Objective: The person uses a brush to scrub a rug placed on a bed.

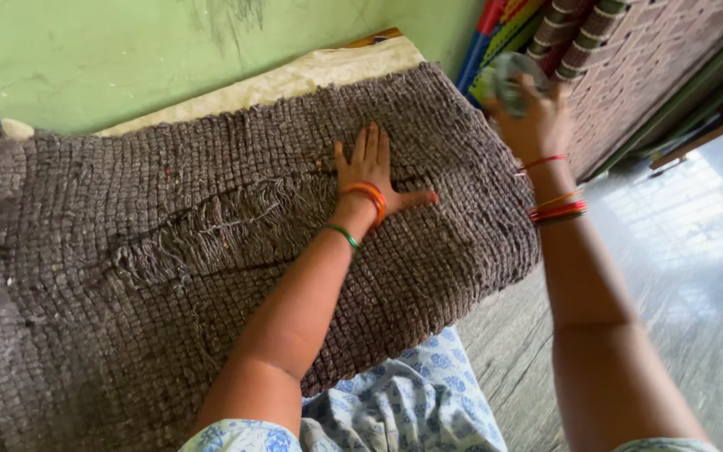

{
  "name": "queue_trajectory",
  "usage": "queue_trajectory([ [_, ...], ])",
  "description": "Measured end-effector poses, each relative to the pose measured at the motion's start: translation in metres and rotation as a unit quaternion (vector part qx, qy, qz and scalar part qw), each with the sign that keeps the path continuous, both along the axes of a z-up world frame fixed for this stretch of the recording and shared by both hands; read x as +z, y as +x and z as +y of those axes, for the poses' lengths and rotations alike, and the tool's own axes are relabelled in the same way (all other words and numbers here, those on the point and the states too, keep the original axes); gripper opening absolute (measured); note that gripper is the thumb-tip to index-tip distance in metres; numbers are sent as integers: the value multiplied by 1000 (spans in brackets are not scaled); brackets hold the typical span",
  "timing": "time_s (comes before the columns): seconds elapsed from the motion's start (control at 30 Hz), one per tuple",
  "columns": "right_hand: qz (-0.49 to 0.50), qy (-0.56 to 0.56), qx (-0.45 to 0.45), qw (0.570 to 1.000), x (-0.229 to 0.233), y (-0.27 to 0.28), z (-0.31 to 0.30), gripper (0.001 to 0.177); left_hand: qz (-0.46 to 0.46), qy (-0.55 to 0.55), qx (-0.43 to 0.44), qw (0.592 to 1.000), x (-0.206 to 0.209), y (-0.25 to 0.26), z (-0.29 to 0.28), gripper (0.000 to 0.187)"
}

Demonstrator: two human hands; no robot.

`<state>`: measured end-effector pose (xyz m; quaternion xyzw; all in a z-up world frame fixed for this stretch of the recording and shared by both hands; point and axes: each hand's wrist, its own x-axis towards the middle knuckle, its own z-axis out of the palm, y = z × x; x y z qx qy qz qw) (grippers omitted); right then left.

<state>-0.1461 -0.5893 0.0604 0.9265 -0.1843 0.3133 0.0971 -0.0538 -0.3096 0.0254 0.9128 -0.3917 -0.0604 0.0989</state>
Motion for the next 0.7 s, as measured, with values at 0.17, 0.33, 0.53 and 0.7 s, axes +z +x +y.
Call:
queue_trajectory([
  [0.17, 61, 135, 232, 961, -31, 48, 105, 59, 25, 42, 83, 995, 9, 41, 35, 135],
  [0.33, 109, 236, 34, 965, -15, 59, 33, 78, 8, 59, 107, 992, 10, 37, 37, 151],
  [0.53, 45, 26, -68, 996, 12, 73, 28, 62, 13, 61, 113, 992, 8, 40, 35, 148],
  [0.7, 15, 108, 276, 955, -29, 97, 144, 59, 25, 87, 99, 991, 13, 38, 39, 143],
])
